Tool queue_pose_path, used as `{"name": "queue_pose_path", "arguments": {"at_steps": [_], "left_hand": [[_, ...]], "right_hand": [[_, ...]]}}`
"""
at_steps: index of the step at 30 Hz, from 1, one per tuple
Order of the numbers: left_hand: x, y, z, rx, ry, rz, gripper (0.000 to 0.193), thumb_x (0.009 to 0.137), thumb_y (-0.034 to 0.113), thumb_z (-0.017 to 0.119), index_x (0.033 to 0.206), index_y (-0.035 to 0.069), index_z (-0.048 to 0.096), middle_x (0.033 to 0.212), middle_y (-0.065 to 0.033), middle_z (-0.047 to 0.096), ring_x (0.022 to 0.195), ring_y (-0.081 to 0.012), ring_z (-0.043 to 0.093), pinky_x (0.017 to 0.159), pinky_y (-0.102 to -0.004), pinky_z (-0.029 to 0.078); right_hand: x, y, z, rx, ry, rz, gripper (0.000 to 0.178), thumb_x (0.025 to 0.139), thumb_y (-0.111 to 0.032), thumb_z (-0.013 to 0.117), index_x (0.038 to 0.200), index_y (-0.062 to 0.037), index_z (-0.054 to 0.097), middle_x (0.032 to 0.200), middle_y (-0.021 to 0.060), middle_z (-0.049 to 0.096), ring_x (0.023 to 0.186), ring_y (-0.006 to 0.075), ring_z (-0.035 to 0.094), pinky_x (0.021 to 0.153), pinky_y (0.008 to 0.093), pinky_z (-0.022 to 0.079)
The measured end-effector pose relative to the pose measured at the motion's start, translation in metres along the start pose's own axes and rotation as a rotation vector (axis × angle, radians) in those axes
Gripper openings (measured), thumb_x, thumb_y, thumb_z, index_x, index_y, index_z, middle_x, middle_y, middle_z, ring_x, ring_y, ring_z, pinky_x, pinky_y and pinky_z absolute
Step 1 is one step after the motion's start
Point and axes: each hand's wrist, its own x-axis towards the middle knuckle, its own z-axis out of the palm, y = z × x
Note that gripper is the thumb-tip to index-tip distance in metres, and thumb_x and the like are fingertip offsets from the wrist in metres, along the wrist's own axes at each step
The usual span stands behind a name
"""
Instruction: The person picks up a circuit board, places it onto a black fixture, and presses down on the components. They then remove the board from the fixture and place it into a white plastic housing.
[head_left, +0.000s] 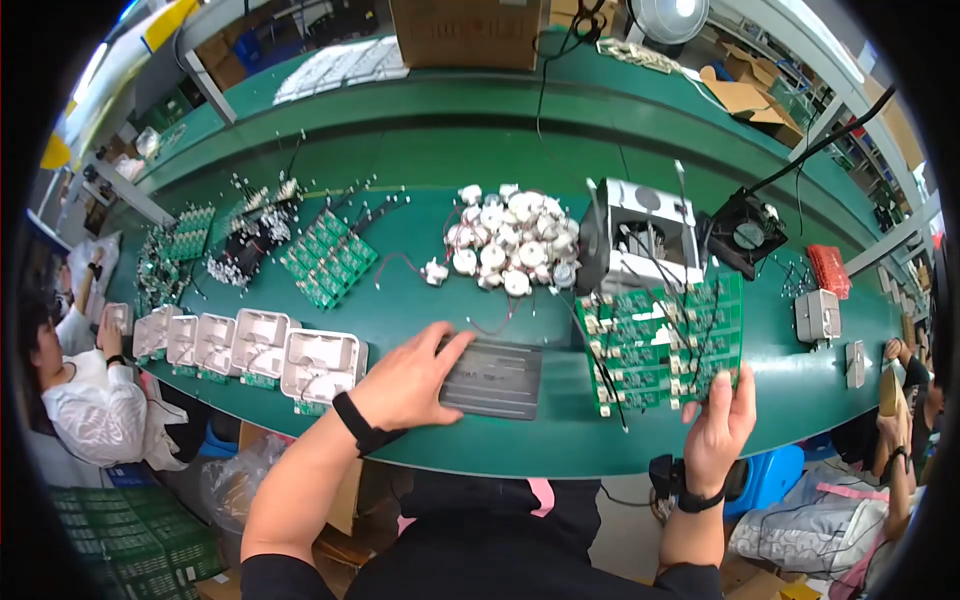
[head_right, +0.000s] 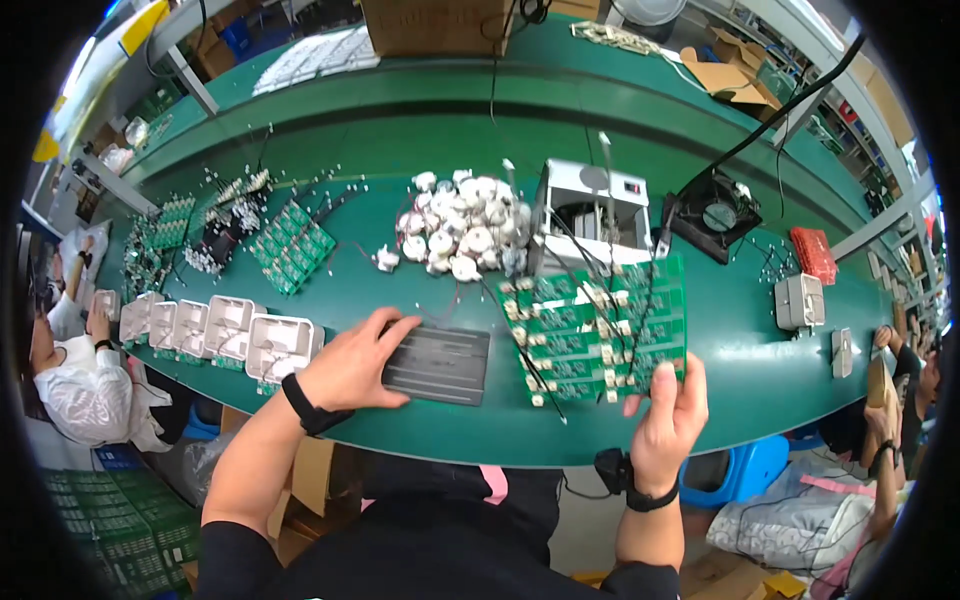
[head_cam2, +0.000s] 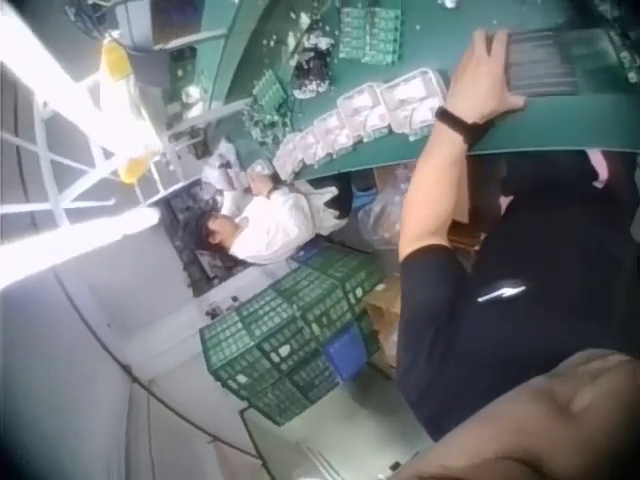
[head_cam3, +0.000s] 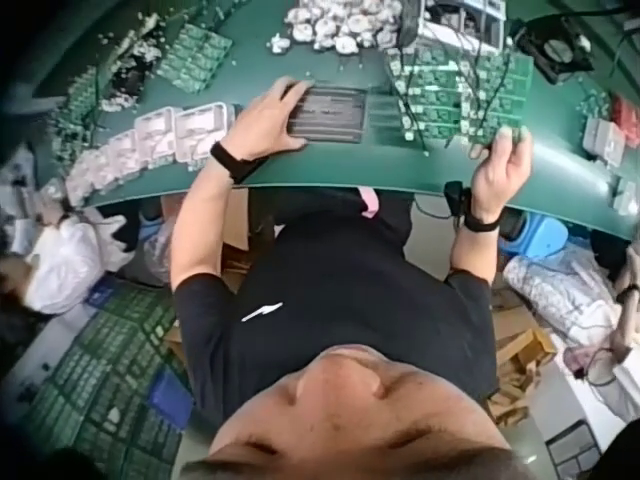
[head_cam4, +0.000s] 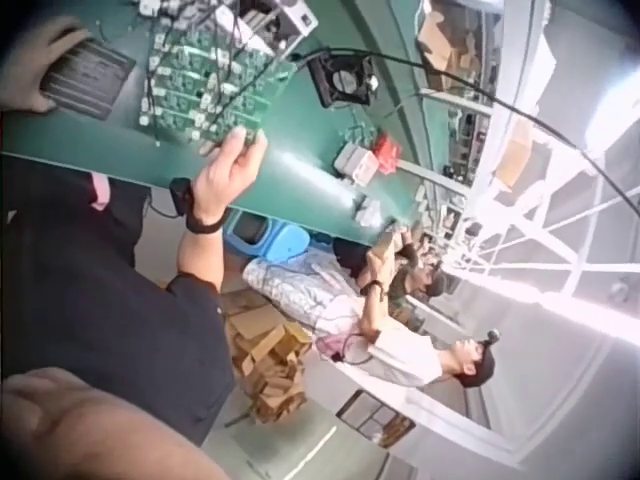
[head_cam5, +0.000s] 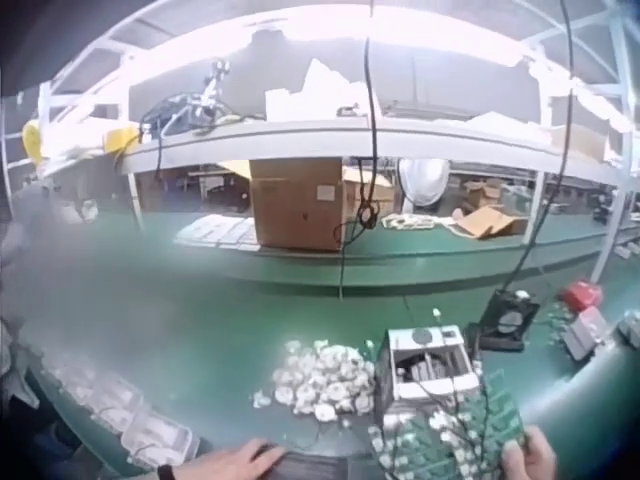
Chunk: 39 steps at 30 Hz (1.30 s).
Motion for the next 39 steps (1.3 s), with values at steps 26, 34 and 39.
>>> {"name": "queue_pose_path", "arguments": {"at_steps": [26,34,39], "left_hand": [[0.24,-0.148,-0.168,-2.544,0.423,-0.533,0.07,0.088,0.046,0.079,0.137,0.005,0.049,0.138,-0.0196,0.05,0.124,-0.0373,0.052,0.103,-0.0579,0.052],[0.093,-0.053,-0.113,-0.909,0.577,-0.169,0.08,0.081,0.04,0.086,0.143,0.002,0.051,0.117,-0.012,0.066,0.111,-0.032,0.065,0.104,-0.0436,0.052],[0.011,0.029,-0.05,0.059,0.351,0.215,0.085,0.071,0.038,0.092,0.139,0.004,0.054,0.133,-0.0194,0.056,0.125,-0.0399,0.058,0.109,-0.0466,0.047]], "right_hand": [[0.008,-0.012,-0.056,-0.305,0.36,-0.046,0.025,0.106,-0.014,0.06,0.124,0.0018,0.056,0.078,0.001,0.056,0.057,0.0108,0.05,0.052,0.0274,0.045],[-0.011,-0.022,-0.056,-0.021,0.382,-0.091,0.026,0.112,-0.019,0.049,0.132,-0.0024,0.051,0.093,0.0005,0.065,0.059,0.0029,0.049,0.047,0.0197,0.038],[-0.027,-0.02,-0.058,0.116,0.35,-0.117,0.024,0.112,-0.017,0.048,0.13,-0.002,0.051,0.095,0.0015,0.066,0.059,0.0043,0.051,0.048,0.0204,0.039]]}}
